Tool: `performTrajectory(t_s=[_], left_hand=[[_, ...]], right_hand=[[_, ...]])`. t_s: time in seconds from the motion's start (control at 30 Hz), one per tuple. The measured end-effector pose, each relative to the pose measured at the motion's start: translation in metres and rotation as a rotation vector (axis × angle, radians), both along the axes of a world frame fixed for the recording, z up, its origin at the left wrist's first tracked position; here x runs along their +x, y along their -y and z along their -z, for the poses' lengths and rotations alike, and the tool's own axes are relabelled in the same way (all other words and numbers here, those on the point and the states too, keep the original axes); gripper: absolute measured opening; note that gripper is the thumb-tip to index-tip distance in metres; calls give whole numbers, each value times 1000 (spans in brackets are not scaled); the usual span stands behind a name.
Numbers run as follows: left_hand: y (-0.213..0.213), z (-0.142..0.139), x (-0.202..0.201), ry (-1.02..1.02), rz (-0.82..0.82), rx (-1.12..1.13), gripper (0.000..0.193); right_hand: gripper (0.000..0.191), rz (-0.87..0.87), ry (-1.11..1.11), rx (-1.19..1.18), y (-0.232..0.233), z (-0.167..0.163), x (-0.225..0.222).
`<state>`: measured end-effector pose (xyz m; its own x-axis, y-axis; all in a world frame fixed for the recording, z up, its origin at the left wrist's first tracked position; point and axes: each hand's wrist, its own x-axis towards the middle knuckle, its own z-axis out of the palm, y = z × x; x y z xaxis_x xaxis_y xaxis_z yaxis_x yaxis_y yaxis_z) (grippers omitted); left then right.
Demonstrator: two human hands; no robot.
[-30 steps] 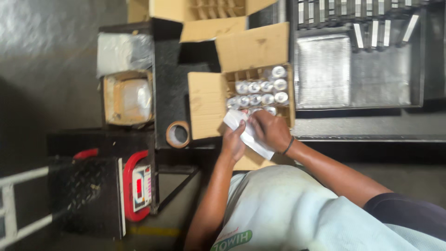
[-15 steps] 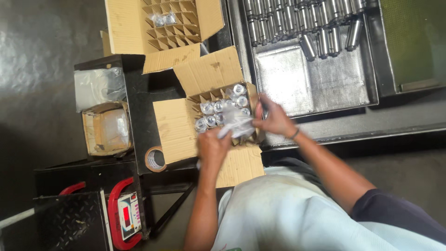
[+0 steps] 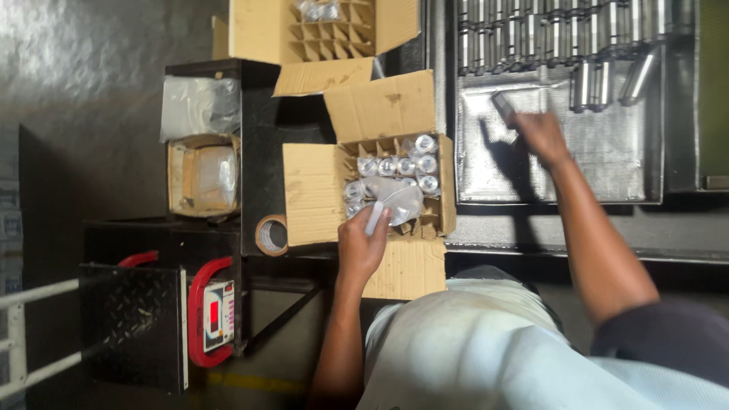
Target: The person picks cylindrical metal parts from a tray, wraps each one in a small plastic bag, and places them into a cardboard box. After filling the box, the person closes it and seals it with packing tape before stacking it with other finished boxes.
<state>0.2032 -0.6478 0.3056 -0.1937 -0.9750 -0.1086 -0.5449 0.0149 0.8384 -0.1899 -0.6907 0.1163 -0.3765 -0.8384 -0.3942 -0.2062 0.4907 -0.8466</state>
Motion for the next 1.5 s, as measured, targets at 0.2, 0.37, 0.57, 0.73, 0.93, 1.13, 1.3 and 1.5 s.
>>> performTrajectory(t_s=[0.2,0.37,0.57,0.73,0.93,1.13,1.3,1.5], left_hand=[[-2,32,5,40,21,-73,19],[-11,79,10,-97,325,-418,29],[14,132,71,-1177,-520,687,21],[-19,144,107,-1057,-418,687,19],[-37,129,119,-1004,-397,638,21],[-32,125,130,-1028,-247,778,44],[-21,139,96,-1012,-324,601,45],[-14,134,42,-1113,-123,798,37]], right_hand=[[44,-421,557,-138,-86,-62,139],[42,-462,1,-368,-79,-74,210],[50,-511,610,89,-42,-24,248],[49,-424,-249,-459,41,-28,271],[43,-990,-273,-31,118,-42,283],[63,-1031,-116,-543,92,-75,265],[23,-429,-86,-250,-21,-130,280],[16,-376,-252,-346,-103,-87,263]])
